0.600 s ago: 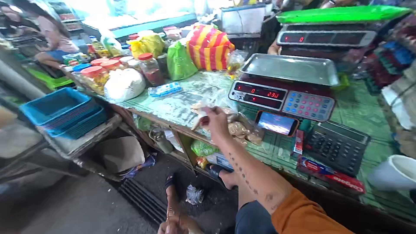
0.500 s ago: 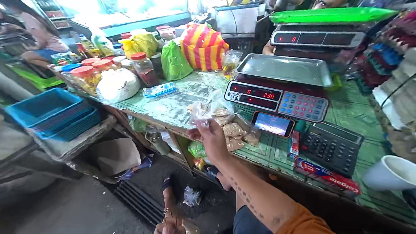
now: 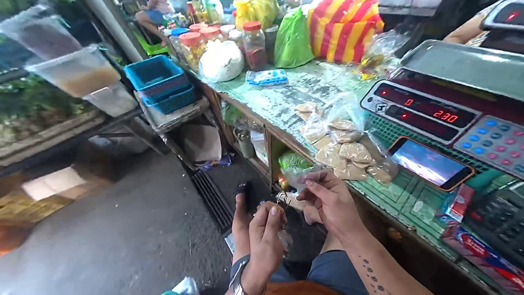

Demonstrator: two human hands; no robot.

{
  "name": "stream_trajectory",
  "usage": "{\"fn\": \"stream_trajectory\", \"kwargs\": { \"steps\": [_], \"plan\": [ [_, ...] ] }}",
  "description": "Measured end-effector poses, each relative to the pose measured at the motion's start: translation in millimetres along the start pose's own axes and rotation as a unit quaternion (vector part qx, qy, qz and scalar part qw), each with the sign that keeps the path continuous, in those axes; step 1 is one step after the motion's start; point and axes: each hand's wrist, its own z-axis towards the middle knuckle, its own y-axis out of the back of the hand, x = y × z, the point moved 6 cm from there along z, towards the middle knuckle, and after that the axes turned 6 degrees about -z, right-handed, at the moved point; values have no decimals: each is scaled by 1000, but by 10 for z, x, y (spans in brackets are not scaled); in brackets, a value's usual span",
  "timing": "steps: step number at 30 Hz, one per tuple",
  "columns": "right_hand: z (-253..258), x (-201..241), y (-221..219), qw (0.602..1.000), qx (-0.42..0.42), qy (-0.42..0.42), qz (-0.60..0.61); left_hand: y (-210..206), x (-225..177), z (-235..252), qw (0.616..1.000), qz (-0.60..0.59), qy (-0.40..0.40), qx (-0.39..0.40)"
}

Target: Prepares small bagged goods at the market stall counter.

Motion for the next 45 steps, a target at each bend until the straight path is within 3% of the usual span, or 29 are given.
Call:
{"fn": "stream_trajectory", "kwargs": {
  "steps": [15,22,25,29,31,33,35,37,41,43,45],
  "plan": [
    [-164,-470,-174,991,74,-86,65,186,259,-54,993,47,69,-85],
    [-252,-597,-160,985,152,-63,-54,247,344,-113,985,101,46,-130],
    [-444,-716,-266,940,258,-91,-205,318,379,-153,976,158,-2,-147],
    [-389,-617,-167,867,368,-85,-325,321,371,-155,992,30,-47,-110],
    [-140,-294,155,880,269,-68,-386,307,330,-156,994,-31,-59,-89],
    [176,77,609,877,89,-63,-468,317,303,-157,994,-40,-57,-79],
    [410,441,1071,815,-83,2,-574,319,325,-175,997,-22,-45,-63],
    [498,714,1402,738,-184,-17,-649,324,366,-232,998,3,-38,-49],
    [585,739,1739,607,-230,-174,-741,337,392,-327,998,2,-23,-67],
    [592,697,1797,580,-227,-183,-761,353,388,-362,997,-4,-9,-72],
    [567,773,1761,602,-244,-101,-754,367,390,-379,997,-10,-1,-70]
  ]
}}
